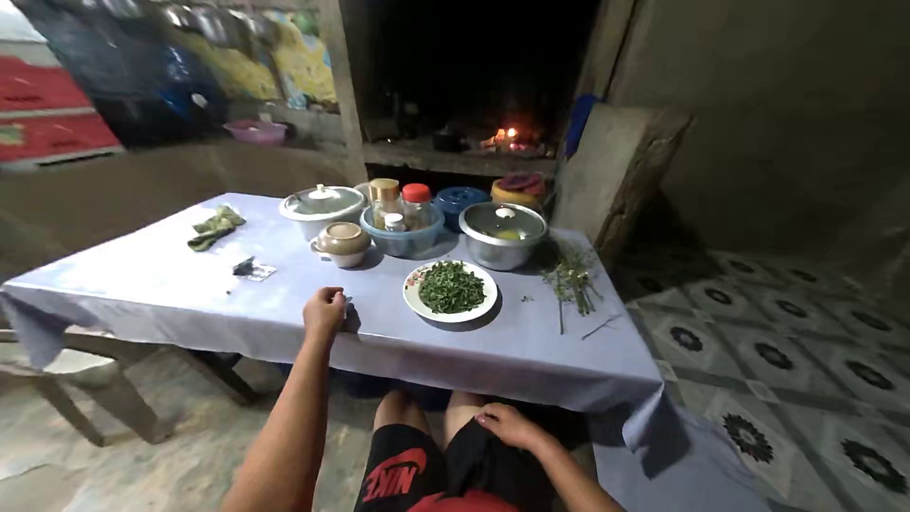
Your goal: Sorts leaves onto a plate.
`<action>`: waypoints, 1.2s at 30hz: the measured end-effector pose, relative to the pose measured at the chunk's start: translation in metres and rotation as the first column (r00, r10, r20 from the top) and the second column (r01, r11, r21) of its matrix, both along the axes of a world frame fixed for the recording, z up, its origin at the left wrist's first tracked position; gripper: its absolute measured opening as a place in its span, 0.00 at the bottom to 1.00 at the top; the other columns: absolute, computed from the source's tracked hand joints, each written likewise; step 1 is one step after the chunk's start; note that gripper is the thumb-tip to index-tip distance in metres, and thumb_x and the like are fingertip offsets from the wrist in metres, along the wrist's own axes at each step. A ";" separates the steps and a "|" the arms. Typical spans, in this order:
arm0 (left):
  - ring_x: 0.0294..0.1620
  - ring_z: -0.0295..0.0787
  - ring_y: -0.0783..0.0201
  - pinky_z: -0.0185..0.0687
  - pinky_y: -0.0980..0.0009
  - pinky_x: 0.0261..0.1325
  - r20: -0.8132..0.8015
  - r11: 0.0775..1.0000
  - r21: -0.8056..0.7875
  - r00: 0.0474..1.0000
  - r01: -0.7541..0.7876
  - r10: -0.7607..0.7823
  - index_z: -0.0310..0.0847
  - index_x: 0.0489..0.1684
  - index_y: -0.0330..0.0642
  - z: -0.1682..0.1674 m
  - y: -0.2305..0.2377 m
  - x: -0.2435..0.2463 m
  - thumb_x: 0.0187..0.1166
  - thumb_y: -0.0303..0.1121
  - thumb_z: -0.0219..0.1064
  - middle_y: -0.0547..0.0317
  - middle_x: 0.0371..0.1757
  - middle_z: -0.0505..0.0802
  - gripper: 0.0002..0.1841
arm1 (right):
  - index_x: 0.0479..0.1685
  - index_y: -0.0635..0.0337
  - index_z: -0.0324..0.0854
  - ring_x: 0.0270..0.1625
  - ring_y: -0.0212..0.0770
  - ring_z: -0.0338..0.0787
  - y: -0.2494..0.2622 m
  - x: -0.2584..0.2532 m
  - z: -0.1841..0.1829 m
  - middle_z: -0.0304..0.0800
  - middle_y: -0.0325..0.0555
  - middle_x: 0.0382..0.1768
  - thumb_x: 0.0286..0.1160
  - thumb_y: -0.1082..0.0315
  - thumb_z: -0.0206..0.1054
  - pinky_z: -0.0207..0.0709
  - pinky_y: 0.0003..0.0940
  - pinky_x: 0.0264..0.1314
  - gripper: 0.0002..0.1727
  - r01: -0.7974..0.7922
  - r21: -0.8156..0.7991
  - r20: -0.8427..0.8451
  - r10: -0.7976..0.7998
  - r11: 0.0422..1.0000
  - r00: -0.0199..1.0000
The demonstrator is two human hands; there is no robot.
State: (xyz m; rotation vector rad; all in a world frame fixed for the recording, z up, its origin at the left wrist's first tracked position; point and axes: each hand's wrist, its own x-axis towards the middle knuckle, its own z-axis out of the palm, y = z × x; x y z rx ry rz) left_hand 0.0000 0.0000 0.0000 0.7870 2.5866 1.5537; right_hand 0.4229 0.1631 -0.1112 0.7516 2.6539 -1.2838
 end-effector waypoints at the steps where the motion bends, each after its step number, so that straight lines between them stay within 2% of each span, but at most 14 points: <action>1: 0.60 0.89 0.41 0.78 0.38 0.67 -0.008 1.000 -0.027 1.000 -0.012 0.012 0.86 0.64 0.38 0.002 0.004 0.004 0.89 0.38 0.57 0.40 0.58 0.93 0.17 | 0.68 0.63 0.84 0.69 0.50 0.87 -0.001 -0.001 0.031 0.88 0.58 0.65 0.92 0.58 0.56 0.74 0.50 0.80 0.21 -0.205 -0.024 -0.039 0.204 0.979 0.978; 3: 0.62 0.89 0.40 0.77 0.35 0.67 -0.010 0.998 -0.059 1.000 0.002 -0.003 0.85 0.65 0.40 0.006 0.015 0.015 0.89 0.40 0.57 0.41 0.60 0.92 0.18 | 0.66 0.63 0.86 0.66 0.44 0.90 0.003 -0.005 0.095 0.91 0.53 0.62 0.91 0.61 0.56 0.78 0.46 0.77 0.19 -0.528 -0.036 -0.182 0.514 0.848 0.838; 5: 0.66 0.87 0.41 0.76 0.35 0.70 -0.011 0.993 -0.093 0.997 0.070 -0.071 0.84 0.69 0.42 0.010 0.032 0.026 0.89 0.41 0.57 0.43 0.65 0.91 0.19 | 0.64 0.66 0.86 0.63 0.43 0.92 0.013 -0.013 0.154 0.93 0.51 0.60 0.91 0.62 0.56 0.82 0.44 0.74 0.19 -0.661 -0.012 -0.365 0.612 0.750 0.701; 8: 0.70 0.85 0.42 0.73 0.36 0.74 -0.008 0.978 -0.137 0.987 0.159 -0.161 0.82 0.72 0.42 0.020 0.062 0.039 0.92 0.44 0.53 0.42 0.66 0.90 0.22 | 0.62 0.70 0.85 0.59 0.43 0.93 0.043 -0.039 0.230 0.93 0.53 0.58 0.91 0.62 0.56 0.85 0.44 0.70 0.20 -0.613 0.109 -0.476 0.582 0.783 0.659; 11: 0.66 0.87 0.41 0.74 0.36 0.72 0.002 0.962 -0.160 0.975 0.220 -0.222 0.83 0.70 0.40 0.029 0.096 0.040 0.92 0.45 0.50 0.40 0.62 0.91 0.23 | 0.61 0.70 0.85 0.57 0.42 0.93 0.082 -0.083 0.273 0.92 0.54 0.56 0.91 0.66 0.53 0.85 0.42 0.67 0.19 -0.387 0.168 -0.491 0.417 0.907 0.765; 13: 0.62 0.89 0.39 0.76 0.34 0.69 0.009 0.948 -0.197 0.968 0.249 -0.252 0.87 0.63 0.38 0.036 0.118 0.036 0.92 0.47 0.50 0.38 0.57 0.92 0.25 | 0.58 0.68 0.86 0.52 0.41 0.94 0.110 -0.117 0.276 0.93 0.52 0.52 0.91 0.66 0.55 0.87 0.41 0.62 0.17 -0.192 0.192 -0.553 0.268 0.962 0.789; 16: 0.57 0.90 0.39 0.78 0.32 0.64 0.014 0.918 -0.295 0.962 0.264 -0.272 0.89 0.53 0.38 0.050 0.149 0.029 0.90 0.50 0.50 0.39 0.52 0.94 0.26 | 0.56 0.64 0.87 0.49 0.41 0.95 0.151 -0.154 0.257 0.94 0.50 0.49 0.92 0.63 0.57 0.88 0.41 0.58 0.16 0.074 0.229 -0.637 0.092 0.971 0.765; 20: 0.52 0.92 0.43 0.80 0.33 0.62 0.026 0.841 -0.368 0.909 0.396 -0.416 0.90 0.47 0.39 0.062 0.185 0.030 0.89 0.53 0.53 0.44 0.47 0.95 0.26 | 0.54 0.68 0.88 0.49 0.40 0.96 0.179 -0.161 0.221 0.95 0.52 0.50 0.90 0.67 0.56 0.91 0.37 0.58 0.16 0.281 0.133 -0.716 -0.104 0.950 0.690; 22: 0.44 0.94 0.51 0.85 0.43 0.58 0.073 0.747 -0.396 0.829 0.535 -0.555 0.89 0.47 0.36 0.070 0.201 0.032 0.90 0.50 0.53 0.47 0.43 0.96 0.25 | 0.56 0.68 0.88 0.51 0.40 0.96 0.186 -0.156 0.219 0.95 0.53 0.51 0.90 0.67 0.56 0.89 0.36 0.60 0.17 0.318 0.155 -0.695 -0.125 0.935 0.708; 24: 0.39 0.93 0.58 0.88 0.53 0.55 0.184 0.630 -0.399 0.731 0.666 -0.657 0.87 0.52 0.32 0.080 0.212 0.037 0.93 0.47 0.52 0.48 0.43 0.95 0.25 | 0.55 0.68 0.88 0.50 0.39 0.96 0.187 -0.143 0.222 0.95 0.52 0.50 0.90 0.66 0.56 0.89 0.35 0.60 0.17 0.296 0.194 -0.666 -0.096 0.935 0.739; 27: 0.40 0.91 0.60 0.85 0.57 0.55 0.281 0.540 -0.399 0.660 0.741 -0.697 0.85 0.55 0.30 0.101 0.229 0.039 0.94 0.46 0.52 0.47 0.45 0.94 0.24 | 0.55 0.63 0.89 0.53 0.39 0.93 0.185 -0.124 0.239 0.94 0.50 0.51 0.89 0.60 0.58 0.85 0.38 0.64 0.18 0.206 0.343 -0.475 -0.020 0.916 0.880; 30: 0.38 0.92 0.62 0.88 0.59 0.52 0.128 0.630 -0.343 0.699 0.697 -0.704 0.87 0.49 0.33 0.102 0.245 0.037 0.93 0.45 0.54 0.51 0.40 0.94 0.23 | 0.69 0.56 0.84 0.66 0.45 0.88 0.173 -0.115 0.246 0.87 0.52 0.66 0.81 0.50 0.69 0.79 0.44 0.74 0.25 0.007 0.453 -0.222 0.106 0.891 0.969; 33: 0.46 0.93 0.48 0.83 0.37 0.56 -0.185 0.793 -0.348 0.792 0.501 -0.582 0.90 0.47 0.41 0.100 0.248 0.047 0.90 0.46 0.57 0.49 0.41 0.95 0.20 | 0.84 0.48 0.73 0.81 0.54 0.74 0.154 -0.117 0.244 0.73 0.53 0.81 0.62 0.45 0.83 0.71 0.54 0.82 0.45 -0.138 0.515 -0.073 0.203 0.846 0.976; 36: 0.45 0.94 0.47 0.84 0.35 0.53 -0.371 0.833 -0.319 0.749 0.452 -0.549 0.91 0.48 0.44 0.086 0.240 0.054 0.89 0.46 0.59 0.51 0.39 0.95 0.17 | 0.91 0.41 0.64 0.85 0.62 0.66 0.133 -0.126 0.236 0.62 0.55 0.87 0.56 0.44 0.86 0.71 0.61 0.79 0.54 -0.217 0.573 0.050 0.231 0.791 0.972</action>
